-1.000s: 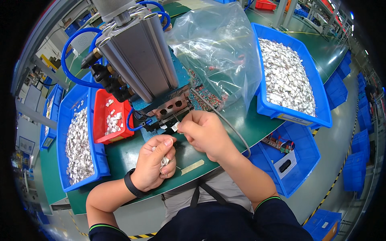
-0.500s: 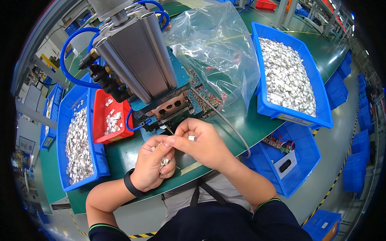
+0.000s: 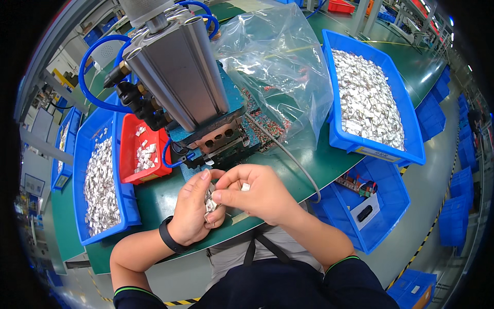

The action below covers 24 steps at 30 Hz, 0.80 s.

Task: The person picks up a connector and a wire, inserts the wire into the connector, and places the assembly into a machine. After repeating this process, the person gathers more connectors from a blue bin and continues the assembly.

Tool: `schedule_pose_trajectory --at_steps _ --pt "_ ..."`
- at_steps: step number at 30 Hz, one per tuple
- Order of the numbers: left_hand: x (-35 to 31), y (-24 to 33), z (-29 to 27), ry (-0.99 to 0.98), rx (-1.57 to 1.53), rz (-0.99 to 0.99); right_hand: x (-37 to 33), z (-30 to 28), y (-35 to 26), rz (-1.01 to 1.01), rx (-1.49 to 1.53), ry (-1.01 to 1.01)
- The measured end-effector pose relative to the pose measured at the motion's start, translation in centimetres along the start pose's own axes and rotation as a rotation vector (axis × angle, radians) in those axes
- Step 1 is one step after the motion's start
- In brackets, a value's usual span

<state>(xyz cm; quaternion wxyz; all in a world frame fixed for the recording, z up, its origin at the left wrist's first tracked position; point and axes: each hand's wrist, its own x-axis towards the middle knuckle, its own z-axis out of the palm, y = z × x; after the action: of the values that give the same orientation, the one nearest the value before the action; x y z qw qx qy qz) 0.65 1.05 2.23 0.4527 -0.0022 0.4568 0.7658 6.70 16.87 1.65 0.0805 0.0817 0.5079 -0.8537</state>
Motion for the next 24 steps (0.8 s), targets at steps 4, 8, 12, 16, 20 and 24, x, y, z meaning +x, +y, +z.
schedule_pose_trajectory --at_steps 4,8,12,16,20,24 --pt "0.1 0.1 0.4 0.003 0.031 0.011 0.0 0.6 0.6 -0.203 -0.238 0.053" --pt "0.0 0.0 0.0 -0.007 0.012 -0.001 0.0 1.1 -0.6 -0.114 -0.214 0.076" --pt "-0.1 -0.1 0.0 0.020 0.015 -0.025 0.3 -0.8 -1.8 -0.048 -0.021 0.078" --pt "-0.1 -0.3 -0.2 -0.014 0.055 -0.021 0.9 -1.4 -2.0 -0.060 0.037 0.074" --pt "0.0 -0.3 -0.1 0.013 -0.009 -0.009 0.6 -1.3 -2.2 -0.040 0.018 0.102" --pt "-0.1 -0.3 -0.1 0.014 -0.002 0.025 0.0 -0.7 -1.7 -0.041 -0.175 0.094"
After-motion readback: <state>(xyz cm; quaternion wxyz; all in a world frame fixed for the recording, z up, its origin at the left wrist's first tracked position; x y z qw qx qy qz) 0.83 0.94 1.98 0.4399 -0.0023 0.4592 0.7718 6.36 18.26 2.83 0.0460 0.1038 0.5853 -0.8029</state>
